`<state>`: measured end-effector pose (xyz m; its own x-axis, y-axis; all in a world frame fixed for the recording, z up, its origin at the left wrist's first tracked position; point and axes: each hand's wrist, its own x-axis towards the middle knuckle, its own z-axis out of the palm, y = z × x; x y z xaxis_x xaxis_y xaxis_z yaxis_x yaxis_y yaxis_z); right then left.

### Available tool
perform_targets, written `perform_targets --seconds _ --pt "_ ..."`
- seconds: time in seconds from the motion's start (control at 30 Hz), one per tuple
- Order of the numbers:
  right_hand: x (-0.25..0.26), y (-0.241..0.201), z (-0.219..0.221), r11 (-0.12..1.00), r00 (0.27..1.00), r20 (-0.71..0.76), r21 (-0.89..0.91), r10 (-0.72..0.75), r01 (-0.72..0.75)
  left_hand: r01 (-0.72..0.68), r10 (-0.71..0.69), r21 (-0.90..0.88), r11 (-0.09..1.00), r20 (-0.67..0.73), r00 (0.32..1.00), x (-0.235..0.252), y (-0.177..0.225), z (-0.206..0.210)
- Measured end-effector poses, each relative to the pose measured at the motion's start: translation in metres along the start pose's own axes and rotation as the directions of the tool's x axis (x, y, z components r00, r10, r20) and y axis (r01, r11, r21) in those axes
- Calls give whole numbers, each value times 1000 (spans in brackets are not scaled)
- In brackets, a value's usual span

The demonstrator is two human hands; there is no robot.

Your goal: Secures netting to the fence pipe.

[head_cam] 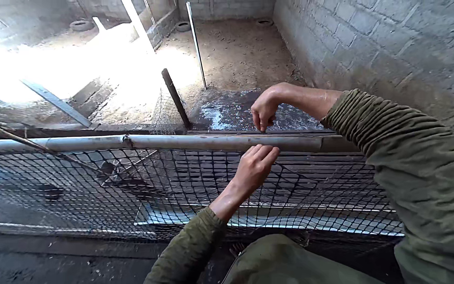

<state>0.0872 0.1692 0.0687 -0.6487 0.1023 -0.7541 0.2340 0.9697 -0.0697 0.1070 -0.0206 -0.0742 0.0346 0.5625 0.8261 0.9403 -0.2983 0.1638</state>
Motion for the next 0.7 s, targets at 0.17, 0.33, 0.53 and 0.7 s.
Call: perform_targets --seconds 0.17,0.33,0.53,0.7 --pt "-10 2 -6 1000 999 -36 8 -22 22 20 -20 -14 1000 -19 1000 9 -4 2" --pt "-23 -15 -23 995 993 -108 -94 -50 40 52 -52 -44 998 -13 999 16 -12 -5" --pt "-40 -34 -28 992 990 -129 -122 -59 44 49 -49 -33 998 -9 999 24 -22 -15" --pt "-55 -33 -19 992 979 -174 -91 -105 90 85 -84 13 996 -45 995 22 -34 -18"
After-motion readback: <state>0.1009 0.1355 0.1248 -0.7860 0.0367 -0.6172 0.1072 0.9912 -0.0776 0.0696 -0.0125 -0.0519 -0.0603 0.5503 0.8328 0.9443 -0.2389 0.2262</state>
